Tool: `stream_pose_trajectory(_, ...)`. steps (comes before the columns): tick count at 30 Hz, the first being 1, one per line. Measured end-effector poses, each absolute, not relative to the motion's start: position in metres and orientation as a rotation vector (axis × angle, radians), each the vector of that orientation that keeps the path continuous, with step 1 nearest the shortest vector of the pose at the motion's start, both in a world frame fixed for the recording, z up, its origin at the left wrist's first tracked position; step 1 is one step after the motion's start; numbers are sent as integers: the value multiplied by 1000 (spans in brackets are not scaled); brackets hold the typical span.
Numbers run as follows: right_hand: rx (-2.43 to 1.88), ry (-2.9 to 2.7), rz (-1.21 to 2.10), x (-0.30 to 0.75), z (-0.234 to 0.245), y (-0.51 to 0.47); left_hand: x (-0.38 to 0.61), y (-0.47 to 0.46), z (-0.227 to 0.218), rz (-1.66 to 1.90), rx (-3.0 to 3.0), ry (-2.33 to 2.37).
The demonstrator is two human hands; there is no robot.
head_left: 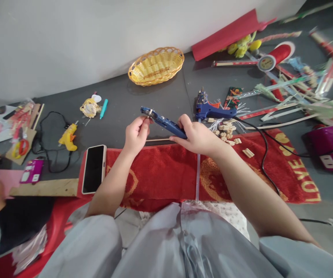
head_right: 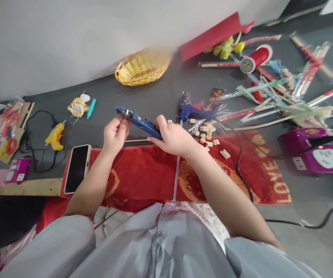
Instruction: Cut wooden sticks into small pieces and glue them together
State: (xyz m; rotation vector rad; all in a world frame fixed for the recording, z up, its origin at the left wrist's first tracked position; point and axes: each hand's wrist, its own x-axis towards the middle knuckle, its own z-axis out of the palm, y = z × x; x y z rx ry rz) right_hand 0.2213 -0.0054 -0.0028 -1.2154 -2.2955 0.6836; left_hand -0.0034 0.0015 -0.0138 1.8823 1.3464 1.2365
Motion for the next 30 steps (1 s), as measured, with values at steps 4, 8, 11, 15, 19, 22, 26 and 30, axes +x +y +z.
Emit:
stream_pose_trajectory(4,-1306,-2368,598,218,1,-8,-3,2,-16,1244,1863,1355)
stream_pose_trajectory(8,-1340,-2394,563,216,3,-11,-2,2,-17,1261,1859,1371)
stream_pose_trajectory(11,-1349,-2389,537,215,3,-12,0,2,-16,1280,1868,1395)
stream_pose_trajectory(15,-1372,-2401,514,214,4,-13,1,1,-15,1293,1882,1404)
stream_pose_trajectory(19,-1438,-2421,518,211,8,-15,2,1,-15,1293,1882,1404)
stream_pose_trajectory(22,-1460,-2419,559,211,10,-16,2,1,-15,1293,1889,1417)
stream_pose_trajectory(26,-1396,-2341,682,213,6,-14,3,1,-15,1308,1830,1408)
stream_pose_trajectory(30,-1271,-2254,749,216,-2,-11,0,2,-15,1319,1659,1300)
